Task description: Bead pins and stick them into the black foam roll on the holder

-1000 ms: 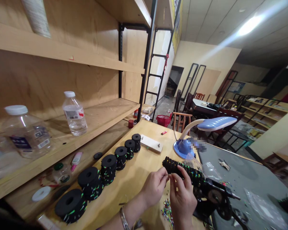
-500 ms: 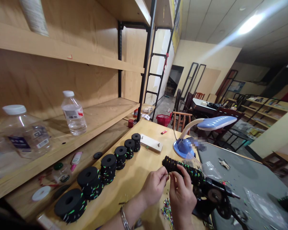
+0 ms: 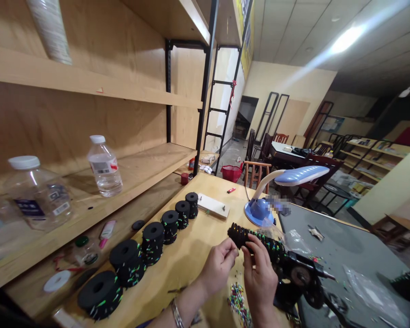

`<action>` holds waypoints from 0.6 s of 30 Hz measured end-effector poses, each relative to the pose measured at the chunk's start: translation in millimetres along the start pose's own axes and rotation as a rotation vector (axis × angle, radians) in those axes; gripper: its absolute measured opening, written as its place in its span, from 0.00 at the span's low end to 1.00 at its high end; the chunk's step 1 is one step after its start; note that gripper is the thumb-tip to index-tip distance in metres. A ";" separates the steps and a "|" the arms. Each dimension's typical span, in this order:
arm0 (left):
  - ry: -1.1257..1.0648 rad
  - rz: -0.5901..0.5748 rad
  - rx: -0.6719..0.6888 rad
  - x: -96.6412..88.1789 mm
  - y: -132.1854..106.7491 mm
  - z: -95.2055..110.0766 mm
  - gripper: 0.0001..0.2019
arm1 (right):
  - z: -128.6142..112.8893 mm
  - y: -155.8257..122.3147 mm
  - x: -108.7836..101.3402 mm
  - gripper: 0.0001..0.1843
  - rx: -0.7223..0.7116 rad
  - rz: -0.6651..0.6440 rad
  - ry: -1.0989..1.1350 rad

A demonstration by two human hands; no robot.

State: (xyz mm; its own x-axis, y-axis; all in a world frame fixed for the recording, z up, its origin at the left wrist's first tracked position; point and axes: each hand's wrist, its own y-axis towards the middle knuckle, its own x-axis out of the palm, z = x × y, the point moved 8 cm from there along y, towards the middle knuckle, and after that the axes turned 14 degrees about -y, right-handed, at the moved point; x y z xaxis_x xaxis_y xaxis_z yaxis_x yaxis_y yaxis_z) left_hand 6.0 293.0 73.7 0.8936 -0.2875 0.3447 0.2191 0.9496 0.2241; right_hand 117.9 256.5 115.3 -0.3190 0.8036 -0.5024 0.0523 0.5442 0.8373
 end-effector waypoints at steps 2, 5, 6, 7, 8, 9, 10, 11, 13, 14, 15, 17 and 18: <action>-0.031 0.012 0.000 2.0 -1.1 1.2 0.11 | 1.9 0.4 -0.1 0.11 -0.016 -0.016 0.034; -0.036 0.028 0.008 6.0 -2.0 5.6 0.11 | 4.3 0.1 1.4 0.11 0.000 -0.046 0.046; -0.019 0.034 0.016 7.4 -2.0 7.2 0.11 | 5.1 -0.1 2.0 0.11 0.012 -0.053 0.051; 0.008 0.042 0.026 8.6 -1.9 8.6 0.11 | 5.6 -0.2 2.4 0.11 0.022 -0.058 0.056; 0.039 0.052 0.038 9.5 -1.8 9.5 0.11 | 5.8 -0.2 2.5 0.11 0.028 -0.060 0.061; 0.071 0.066 0.051 9.9 -1.7 9.7 0.11 | 5.7 -0.1 2.5 0.11 0.031 -0.061 0.065; 0.102 0.082 0.062 9.9 -1.7 9.0 0.11 | 5.4 0.0 2.5 0.11 0.032 -0.064 0.070; 0.131 0.097 0.071 9.6 -1.7 7.6 0.11 | 5.1 0.1 2.6 0.11 0.032 -0.068 0.074; 0.188 0.133 0.088 7.5 -2.3 3.5 0.11 | 4.5 0.3 2.5 0.10 0.036 -0.078 0.080; 0.219 0.150 0.098 6.1 -2.7 1.7 0.11 | 4.2 0.4 2.4 0.10 0.039 -0.084 0.079; 0.253 0.168 0.110 4.6 -3.3 0.3 0.11 | 4.1 0.4 2.3 0.11 0.046 -0.090 0.076; 0.324 0.212 0.132 1.2 -4.9 -0.9 0.11 | 4.0 0.3 2.5 0.11 0.061 -0.108 0.067; 0.354 0.230 0.138 -0.2 -5.8 -1.2 0.11 | 3.9 0.2 3.0 0.12 0.067 -0.122 0.062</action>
State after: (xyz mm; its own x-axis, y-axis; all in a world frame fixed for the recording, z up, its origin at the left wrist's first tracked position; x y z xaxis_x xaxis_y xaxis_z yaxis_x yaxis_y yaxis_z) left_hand 5.0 287.7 71.3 0.9973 0.0130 0.0716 -0.0344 0.9514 0.3059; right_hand 120.6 260.0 113.1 -0.3849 0.7153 -0.5833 0.0719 0.6533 0.7537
